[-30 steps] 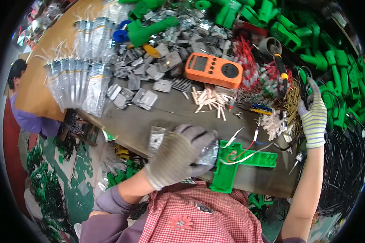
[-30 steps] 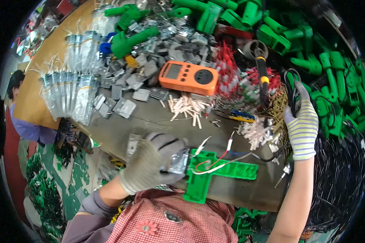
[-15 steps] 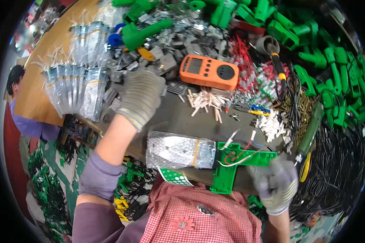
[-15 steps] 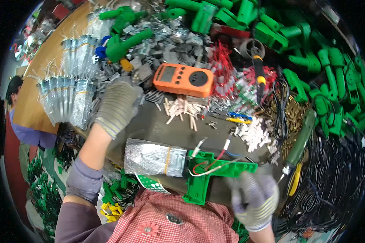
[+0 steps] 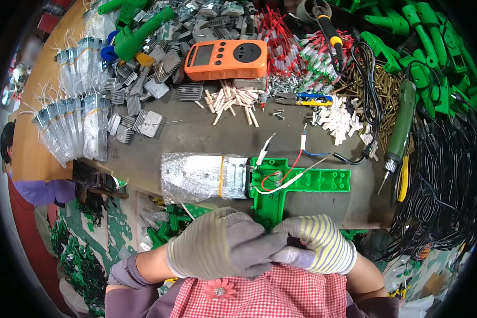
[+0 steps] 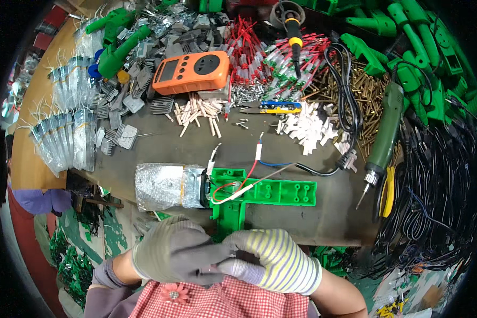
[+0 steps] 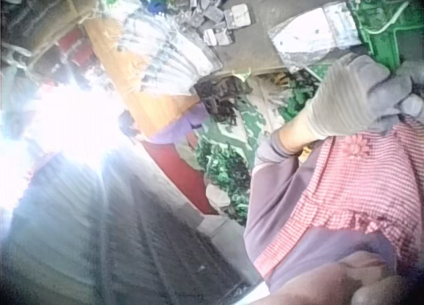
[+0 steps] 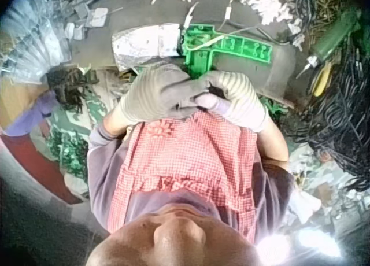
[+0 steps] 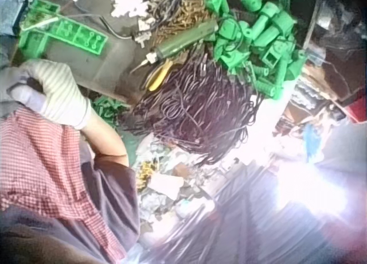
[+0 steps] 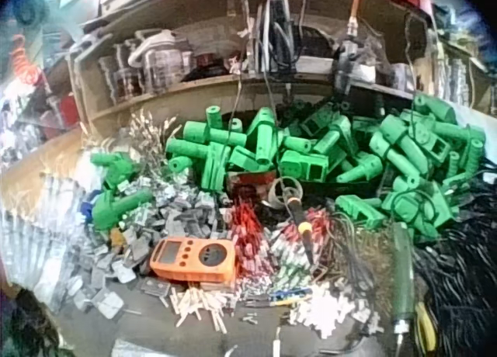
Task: The person solders wires inside a tool casing using a soldering iron, installs internal components, and fastens the casing with a power screwdriver. The person then gathers assembled tools and carries them across the workshop.
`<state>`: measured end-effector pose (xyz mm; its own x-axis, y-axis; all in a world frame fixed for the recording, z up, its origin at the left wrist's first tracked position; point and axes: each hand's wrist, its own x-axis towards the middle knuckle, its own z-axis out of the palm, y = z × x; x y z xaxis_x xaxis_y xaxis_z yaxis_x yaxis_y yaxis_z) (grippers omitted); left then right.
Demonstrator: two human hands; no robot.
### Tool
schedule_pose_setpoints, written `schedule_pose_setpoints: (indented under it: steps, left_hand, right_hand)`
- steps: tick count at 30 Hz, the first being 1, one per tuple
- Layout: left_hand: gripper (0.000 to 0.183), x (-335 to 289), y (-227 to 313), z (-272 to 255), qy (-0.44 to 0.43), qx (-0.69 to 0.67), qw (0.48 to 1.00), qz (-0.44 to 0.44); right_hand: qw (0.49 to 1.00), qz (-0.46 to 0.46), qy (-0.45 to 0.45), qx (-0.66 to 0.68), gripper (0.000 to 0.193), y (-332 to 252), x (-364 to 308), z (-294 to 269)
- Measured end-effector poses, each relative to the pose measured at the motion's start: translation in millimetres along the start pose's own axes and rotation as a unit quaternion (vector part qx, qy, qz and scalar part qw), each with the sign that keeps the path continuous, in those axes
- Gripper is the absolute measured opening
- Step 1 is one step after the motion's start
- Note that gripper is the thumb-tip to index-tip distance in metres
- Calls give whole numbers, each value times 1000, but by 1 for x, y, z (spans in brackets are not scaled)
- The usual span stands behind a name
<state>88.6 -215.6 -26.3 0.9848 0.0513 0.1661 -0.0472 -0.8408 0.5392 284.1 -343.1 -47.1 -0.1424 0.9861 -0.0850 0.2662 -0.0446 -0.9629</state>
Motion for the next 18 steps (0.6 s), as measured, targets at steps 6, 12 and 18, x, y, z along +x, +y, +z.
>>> schedule_pose_setpoints:
  steps: [6, 12, 18]
  left_hand:
    - [57, -11, -10, 6, 131, -211, 967, -66]
    - [50, -14, -11, -13, 59, -80, 970, -220]
    - [55, -7, -18, -15, 46, -16, 976, -211]
  right_hand:
    - [996, 39, 38, 77, 39, 0, -4, 5]
    - [938, -117, 123, -302, 40, 31, 3, 5]
    - [927, -184, 152, -289, 23, 38, 18, 6]
